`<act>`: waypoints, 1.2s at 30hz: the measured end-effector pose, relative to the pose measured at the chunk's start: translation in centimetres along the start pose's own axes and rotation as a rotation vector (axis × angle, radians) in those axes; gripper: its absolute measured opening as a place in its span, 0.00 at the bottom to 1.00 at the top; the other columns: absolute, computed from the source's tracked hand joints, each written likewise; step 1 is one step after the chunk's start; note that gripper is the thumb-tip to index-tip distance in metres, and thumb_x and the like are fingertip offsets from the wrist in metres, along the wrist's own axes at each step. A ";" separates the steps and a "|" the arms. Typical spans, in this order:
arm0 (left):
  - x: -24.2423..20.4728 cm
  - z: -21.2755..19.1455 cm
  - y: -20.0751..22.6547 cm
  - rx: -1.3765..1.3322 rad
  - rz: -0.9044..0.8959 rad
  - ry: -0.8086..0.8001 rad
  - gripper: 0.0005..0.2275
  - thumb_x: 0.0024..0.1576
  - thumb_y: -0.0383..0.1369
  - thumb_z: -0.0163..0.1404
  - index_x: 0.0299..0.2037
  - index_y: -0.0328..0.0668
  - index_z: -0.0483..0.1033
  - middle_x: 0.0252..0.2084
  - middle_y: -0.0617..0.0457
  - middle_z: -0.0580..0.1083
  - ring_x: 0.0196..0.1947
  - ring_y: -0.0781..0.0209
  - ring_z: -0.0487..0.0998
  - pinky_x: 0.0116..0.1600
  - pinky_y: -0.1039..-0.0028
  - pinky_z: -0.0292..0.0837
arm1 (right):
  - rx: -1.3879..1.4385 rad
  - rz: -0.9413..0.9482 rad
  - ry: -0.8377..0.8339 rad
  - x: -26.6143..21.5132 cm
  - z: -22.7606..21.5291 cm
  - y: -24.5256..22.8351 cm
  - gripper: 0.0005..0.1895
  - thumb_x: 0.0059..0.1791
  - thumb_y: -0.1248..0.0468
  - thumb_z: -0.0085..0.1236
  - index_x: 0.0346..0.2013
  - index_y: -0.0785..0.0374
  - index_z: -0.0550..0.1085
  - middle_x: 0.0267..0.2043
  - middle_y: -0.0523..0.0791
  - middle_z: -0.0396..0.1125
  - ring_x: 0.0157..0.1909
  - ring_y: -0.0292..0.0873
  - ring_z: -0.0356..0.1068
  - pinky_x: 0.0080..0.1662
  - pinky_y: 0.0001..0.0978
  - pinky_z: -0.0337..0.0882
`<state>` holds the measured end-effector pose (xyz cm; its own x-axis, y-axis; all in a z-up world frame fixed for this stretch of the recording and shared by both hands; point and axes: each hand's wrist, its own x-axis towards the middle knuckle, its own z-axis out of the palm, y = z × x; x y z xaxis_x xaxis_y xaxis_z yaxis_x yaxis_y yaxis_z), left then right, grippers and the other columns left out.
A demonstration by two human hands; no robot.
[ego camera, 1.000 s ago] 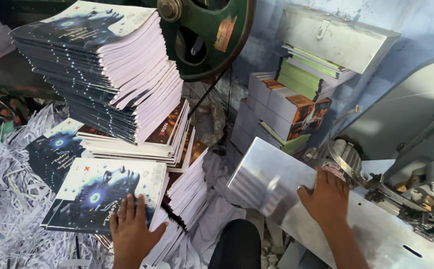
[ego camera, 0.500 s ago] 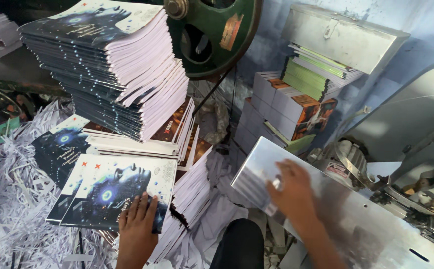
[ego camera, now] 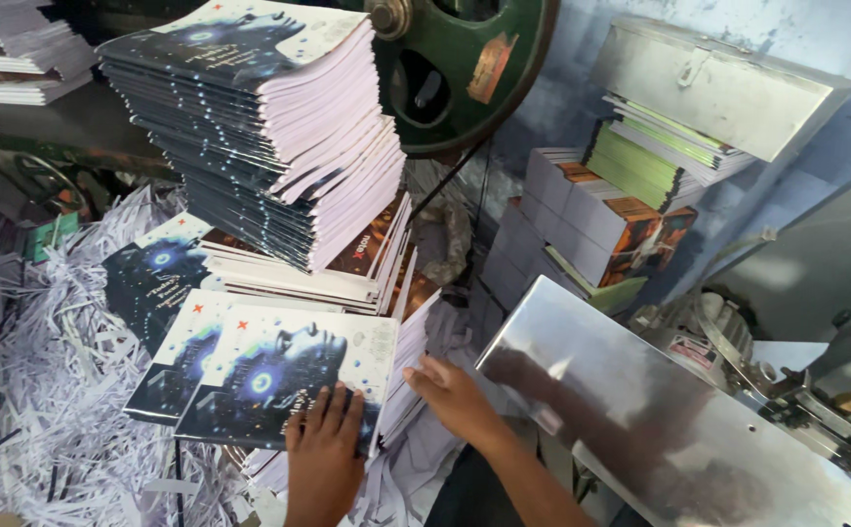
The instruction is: The person repeatedly picks up a book, places it into a binding machine, and operates the machine to bind the book. After each cycle, the person removes the bound book and places it on a stack, then repeats the process with the next book.
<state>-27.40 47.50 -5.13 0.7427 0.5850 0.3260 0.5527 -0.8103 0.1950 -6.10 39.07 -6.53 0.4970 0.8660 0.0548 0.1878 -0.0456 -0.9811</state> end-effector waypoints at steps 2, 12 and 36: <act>-0.1 0.2 0.7 0.010 0.027 0.079 0.34 0.42 0.30 0.58 0.63 0.45 0.67 0.67 0.45 0.65 0.70 0.46 0.61 0.67 0.44 0.51 | 0.156 0.235 -0.082 0.1 0.4 -0.2 0.33 0.52 0.44 0.54 0.61 0.67 0.69 0.54 0.51 0.73 0.54 0.44 0.75 0.55 0.37 0.73; -0.6 1.3 3.2 -0.044 0.057 0.169 0.32 0.38 0.27 0.56 0.60 0.37 0.70 0.64 0.39 0.68 0.67 0.42 0.64 0.63 0.44 0.53 | 0.711 0.618 -0.096 -0.7 1.1 0.1 0.20 0.52 0.54 0.59 0.50 0.67 0.73 0.41 0.49 0.72 0.38 0.44 0.76 0.44 0.41 0.79; 7.3 -2.7 8.3 -0.380 0.328 0.149 0.26 0.52 0.44 0.58 0.61 0.44 0.75 0.69 0.45 0.66 0.72 0.44 0.58 0.71 0.44 0.44 | 0.521 0.209 0.154 -7.5 -10.9 -1.8 0.24 0.48 0.67 0.61 0.59 0.70 0.74 0.53 0.49 0.75 0.51 0.41 0.73 0.54 0.36 0.71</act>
<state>-18.39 44.95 1.43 0.7764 0.3091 0.5493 0.1027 -0.9219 0.3736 -0.93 27.25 -3.15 0.6035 0.7808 -0.1614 -0.3496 0.0771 -0.9337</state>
